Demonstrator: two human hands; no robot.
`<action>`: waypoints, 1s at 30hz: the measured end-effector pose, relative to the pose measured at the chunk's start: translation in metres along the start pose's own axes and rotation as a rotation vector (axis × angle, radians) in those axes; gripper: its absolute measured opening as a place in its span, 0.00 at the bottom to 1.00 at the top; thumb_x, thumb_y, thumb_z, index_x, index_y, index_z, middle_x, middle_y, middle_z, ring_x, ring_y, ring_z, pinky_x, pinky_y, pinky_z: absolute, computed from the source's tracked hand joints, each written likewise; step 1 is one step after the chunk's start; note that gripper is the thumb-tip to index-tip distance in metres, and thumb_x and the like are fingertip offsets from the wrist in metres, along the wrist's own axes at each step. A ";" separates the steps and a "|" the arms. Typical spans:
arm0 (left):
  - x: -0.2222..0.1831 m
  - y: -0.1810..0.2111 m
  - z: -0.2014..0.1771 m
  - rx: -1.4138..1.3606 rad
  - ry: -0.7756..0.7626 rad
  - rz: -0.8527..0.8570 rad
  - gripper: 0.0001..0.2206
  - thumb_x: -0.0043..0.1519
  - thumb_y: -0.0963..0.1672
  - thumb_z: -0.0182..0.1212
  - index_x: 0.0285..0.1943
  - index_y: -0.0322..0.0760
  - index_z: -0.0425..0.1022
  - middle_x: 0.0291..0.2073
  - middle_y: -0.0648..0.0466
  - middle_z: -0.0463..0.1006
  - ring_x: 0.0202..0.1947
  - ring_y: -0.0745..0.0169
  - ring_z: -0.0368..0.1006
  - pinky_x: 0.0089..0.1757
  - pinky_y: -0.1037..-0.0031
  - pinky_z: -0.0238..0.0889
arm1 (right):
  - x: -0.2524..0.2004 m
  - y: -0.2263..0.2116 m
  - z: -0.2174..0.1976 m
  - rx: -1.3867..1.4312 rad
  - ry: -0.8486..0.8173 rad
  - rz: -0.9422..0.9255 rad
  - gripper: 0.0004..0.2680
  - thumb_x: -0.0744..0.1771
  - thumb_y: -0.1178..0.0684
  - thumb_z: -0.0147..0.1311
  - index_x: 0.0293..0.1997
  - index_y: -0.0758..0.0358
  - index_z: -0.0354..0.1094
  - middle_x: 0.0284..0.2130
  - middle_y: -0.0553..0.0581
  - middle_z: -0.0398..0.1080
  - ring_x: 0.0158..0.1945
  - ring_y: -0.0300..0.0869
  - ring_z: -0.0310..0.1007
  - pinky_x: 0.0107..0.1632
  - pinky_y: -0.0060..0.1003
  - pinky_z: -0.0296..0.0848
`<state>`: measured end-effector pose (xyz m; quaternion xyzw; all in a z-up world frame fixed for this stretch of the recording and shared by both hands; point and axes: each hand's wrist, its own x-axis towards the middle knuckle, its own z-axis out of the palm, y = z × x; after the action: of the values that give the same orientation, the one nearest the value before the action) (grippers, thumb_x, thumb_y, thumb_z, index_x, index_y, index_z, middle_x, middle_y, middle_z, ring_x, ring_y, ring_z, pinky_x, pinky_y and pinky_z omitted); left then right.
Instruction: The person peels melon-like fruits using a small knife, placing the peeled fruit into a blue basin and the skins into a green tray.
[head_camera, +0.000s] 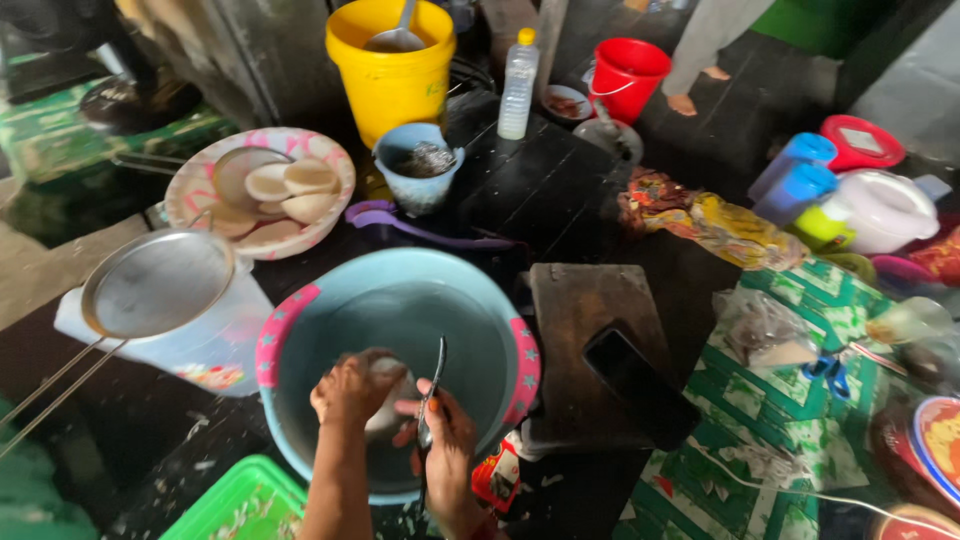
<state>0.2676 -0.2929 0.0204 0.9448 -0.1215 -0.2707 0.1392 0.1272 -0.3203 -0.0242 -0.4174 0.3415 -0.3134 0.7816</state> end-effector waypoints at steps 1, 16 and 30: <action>0.002 0.000 -0.005 0.004 -0.001 0.017 0.21 0.53 0.60 0.57 0.56 0.79 0.76 0.61 0.57 0.73 0.61 0.49 0.70 0.57 0.61 0.62 | 0.003 0.003 0.000 0.004 0.012 -0.013 0.18 0.66 0.46 0.48 0.57 0.69 0.71 0.35 0.72 0.80 0.19 0.42 0.74 0.11 0.28 0.53; 0.095 -0.055 0.082 -0.112 0.134 0.231 0.19 0.60 0.59 0.48 0.56 0.61 0.73 0.45 0.46 0.83 0.51 0.34 0.75 0.49 0.54 0.68 | 0.018 0.034 -0.005 0.380 0.139 0.158 0.16 0.65 0.53 0.51 0.53 0.77 0.70 0.33 0.85 0.77 0.15 0.53 0.69 0.07 0.33 0.50; 0.065 -0.045 0.068 -0.211 -0.274 0.003 0.35 0.64 0.61 0.34 0.56 0.39 0.81 0.57 0.46 0.80 0.61 0.48 0.73 0.58 0.63 0.62 | 0.018 0.036 -0.003 0.412 0.155 0.134 0.14 0.65 0.54 0.52 0.50 0.77 0.71 0.30 0.84 0.76 0.13 0.52 0.67 0.07 0.32 0.46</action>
<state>0.2909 -0.2837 -0.0803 0.8790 -0.1119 -0.4078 0.2201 0.1419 -0.3192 -0.0611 -0.2001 0.3564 -0.3551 0.8407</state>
